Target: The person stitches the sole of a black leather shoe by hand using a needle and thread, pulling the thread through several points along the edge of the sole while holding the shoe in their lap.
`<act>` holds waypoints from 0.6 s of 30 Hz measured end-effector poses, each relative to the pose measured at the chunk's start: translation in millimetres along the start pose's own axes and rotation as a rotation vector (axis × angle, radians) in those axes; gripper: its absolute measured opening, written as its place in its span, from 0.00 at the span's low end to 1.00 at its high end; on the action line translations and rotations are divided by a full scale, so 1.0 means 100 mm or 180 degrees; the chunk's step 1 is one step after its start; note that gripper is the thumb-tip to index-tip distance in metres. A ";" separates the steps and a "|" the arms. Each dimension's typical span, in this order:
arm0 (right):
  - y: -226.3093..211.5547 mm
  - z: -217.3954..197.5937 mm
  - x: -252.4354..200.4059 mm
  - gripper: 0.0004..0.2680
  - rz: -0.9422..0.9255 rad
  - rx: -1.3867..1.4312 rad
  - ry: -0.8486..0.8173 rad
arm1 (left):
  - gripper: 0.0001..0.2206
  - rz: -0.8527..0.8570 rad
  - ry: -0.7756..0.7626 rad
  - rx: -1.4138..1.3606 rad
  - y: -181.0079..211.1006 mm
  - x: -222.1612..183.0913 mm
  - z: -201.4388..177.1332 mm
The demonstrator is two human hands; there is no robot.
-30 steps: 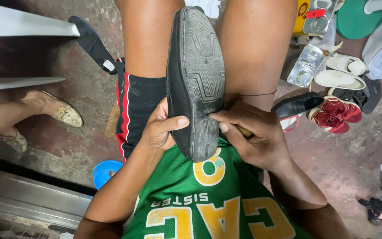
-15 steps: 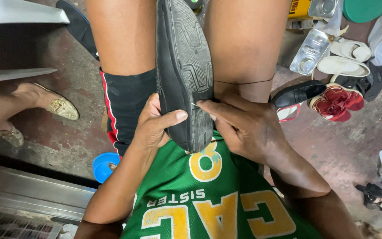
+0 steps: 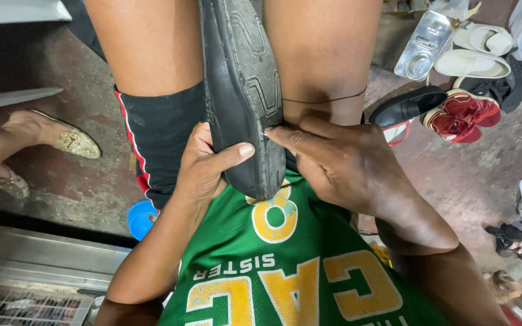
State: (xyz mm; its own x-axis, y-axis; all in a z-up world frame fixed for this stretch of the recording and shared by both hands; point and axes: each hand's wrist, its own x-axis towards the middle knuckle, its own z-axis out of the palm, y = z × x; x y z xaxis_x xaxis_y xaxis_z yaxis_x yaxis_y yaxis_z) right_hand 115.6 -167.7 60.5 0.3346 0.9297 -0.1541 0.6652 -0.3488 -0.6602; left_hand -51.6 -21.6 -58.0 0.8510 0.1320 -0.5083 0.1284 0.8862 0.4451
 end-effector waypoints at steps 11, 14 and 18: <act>0.00 -0.07 0.12 0.15 0.0233 -0.0033 -0.0315 | 0.12 -0.0031 0.0254 0.0189 0.01 -0.01 0.05; -0.03 -0.10 0.17 0.13 0.0244 -0.0081 -0.0342 | 0.11 -0.0004 0.0223 0.0330 0.00 0.00 0.04; 0.01 -0.13 0.24 0.12 0.0065 -0.0227 -0.0377 | 0.11 -0.0030 0.0237 0.0459 0.02 0.02 0.02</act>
State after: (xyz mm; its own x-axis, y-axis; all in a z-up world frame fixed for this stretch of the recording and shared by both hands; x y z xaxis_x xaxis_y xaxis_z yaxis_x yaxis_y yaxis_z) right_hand 132.6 -147.6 65.7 0.2702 0.9283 -0.2555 0.7062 -0.3715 -0.6028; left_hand -48.9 -20.6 -56.6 0.8100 0.1612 -0.5639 0.2127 0.8153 0.5386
